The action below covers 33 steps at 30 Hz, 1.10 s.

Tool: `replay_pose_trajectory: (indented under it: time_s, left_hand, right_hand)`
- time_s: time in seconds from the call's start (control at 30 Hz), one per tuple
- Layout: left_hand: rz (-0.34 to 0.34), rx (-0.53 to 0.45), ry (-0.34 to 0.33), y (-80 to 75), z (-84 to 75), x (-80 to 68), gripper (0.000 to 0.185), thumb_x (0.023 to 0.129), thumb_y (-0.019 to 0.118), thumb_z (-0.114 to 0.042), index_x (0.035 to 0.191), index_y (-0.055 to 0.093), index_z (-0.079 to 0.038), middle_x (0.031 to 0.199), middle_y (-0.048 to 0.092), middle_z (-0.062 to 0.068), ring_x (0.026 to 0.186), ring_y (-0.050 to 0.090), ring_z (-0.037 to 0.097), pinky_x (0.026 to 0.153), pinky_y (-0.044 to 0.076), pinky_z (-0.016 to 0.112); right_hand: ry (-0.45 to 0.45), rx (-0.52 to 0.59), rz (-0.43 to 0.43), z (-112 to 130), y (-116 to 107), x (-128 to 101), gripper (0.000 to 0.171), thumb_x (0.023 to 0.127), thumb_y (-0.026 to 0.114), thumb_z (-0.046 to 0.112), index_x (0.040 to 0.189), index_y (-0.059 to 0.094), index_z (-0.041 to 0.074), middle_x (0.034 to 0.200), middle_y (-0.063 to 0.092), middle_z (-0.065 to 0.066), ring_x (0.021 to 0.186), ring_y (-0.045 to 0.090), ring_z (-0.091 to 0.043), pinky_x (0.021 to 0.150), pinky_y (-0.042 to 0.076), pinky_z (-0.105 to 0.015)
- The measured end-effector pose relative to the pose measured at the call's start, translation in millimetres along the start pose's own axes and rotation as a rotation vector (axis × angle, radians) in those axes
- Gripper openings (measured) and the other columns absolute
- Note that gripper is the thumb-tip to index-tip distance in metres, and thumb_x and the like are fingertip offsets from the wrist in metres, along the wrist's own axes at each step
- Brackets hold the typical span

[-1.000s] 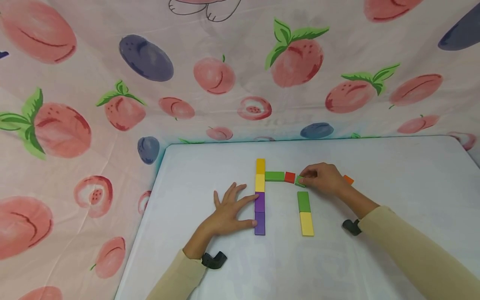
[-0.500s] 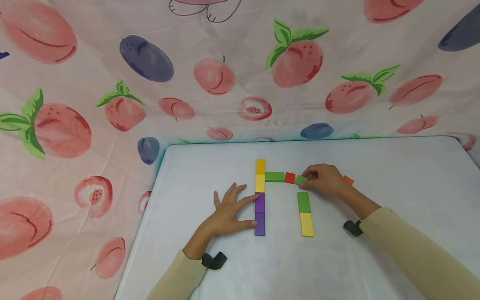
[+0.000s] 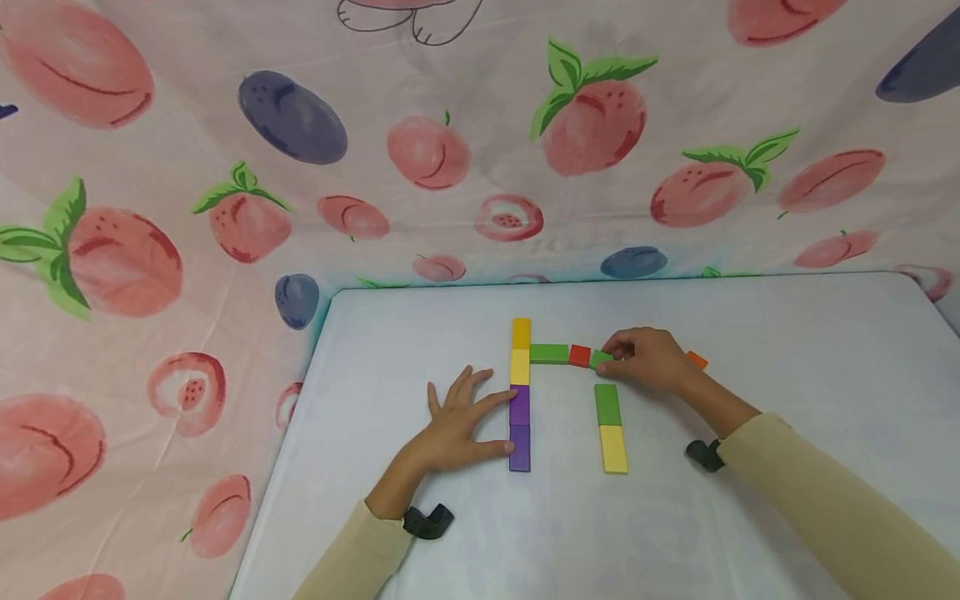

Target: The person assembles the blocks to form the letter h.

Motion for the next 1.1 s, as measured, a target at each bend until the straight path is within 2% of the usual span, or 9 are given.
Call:
replay_pose_trajectory:
  time_s: [0.4,1.1]
  left_hand:
    - [0.001,0.006,0.004,0.3,0.6,-0.2,0.075,0.088,0.069,-0.064,0.154,0.04,-0.045,0.171,0.014,0.0,0.16,-0.005,0.029,0.111,-0.019,0.077]
    - [-0.001,-0.004,0.017,-1.0,-0.7,-0.2,0.075,0.088,0.069,-0.063,0.155,0.04,-0.043,0.171,0.014,0.002,0.16,-0.004,0.031,0.111,-0.019,0.077]
  right_hand:
    - [0.007,-0.011,0.009,-0.3,-1.7,-2.5,0.032,0.091,0.077,0.032,0.115,0.076,0.011,0.098,0.068,-0.005,0.094,0.055,-0.023,0.078,0.046,-0.031]
    - [-0.004,-0.016,0.013,-1.6,-0.5,-1.2,0.032,0.091,0.077,0.031,0.115,0.076,0.01,0.098,0.068,-0.005,0.095,0.056,-0.023,0.079,0.047,-0.031]
Point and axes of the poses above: each hand's wrist, its own x-axis towards the middle knuckle, its own y-axis out of the palm, z = x × y, the point moved 5 cm from there along x, towards the middle knuckle
